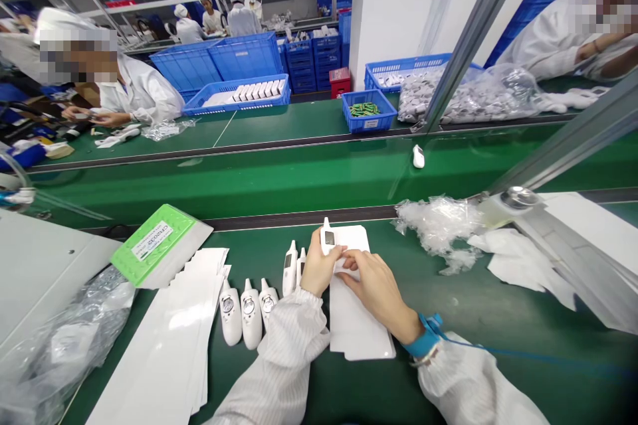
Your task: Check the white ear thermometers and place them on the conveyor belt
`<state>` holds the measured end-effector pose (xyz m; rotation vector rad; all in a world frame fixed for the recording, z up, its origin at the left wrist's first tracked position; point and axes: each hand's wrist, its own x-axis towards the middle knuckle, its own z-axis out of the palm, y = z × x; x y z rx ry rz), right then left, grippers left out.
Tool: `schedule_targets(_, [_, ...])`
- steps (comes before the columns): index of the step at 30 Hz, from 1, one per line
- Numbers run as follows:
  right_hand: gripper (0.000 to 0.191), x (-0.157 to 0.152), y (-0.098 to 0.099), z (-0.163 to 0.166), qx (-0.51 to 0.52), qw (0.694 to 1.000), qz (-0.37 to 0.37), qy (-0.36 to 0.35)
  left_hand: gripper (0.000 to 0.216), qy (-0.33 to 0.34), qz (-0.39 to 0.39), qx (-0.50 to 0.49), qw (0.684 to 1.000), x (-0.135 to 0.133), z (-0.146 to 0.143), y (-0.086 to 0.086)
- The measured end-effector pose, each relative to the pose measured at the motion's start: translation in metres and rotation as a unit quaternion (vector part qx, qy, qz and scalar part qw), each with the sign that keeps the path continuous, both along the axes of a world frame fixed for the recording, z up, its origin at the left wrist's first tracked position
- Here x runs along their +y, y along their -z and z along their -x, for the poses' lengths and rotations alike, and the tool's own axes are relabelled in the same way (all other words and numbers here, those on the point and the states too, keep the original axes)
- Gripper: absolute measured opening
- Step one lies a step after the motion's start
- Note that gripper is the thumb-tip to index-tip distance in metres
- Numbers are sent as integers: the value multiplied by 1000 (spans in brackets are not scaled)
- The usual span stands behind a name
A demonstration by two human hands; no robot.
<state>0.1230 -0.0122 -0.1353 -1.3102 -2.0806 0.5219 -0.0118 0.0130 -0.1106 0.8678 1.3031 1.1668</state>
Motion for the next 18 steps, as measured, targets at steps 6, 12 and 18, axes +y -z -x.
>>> schedule_targets(6, [20,-3,-24,-5,17,998,-30,-58,36,-4,-5,-30,1000,-4,0,-4])
schedule_targets(12, [11,-11,-75,-23,182,978,43,-98,42,101,-12,-74,992,-28,-7,-35])
schedule_targets(18, [11,-4,-94,-29,186,981,-2,-61,52,228,15,-111,967,-49,-12,-69])
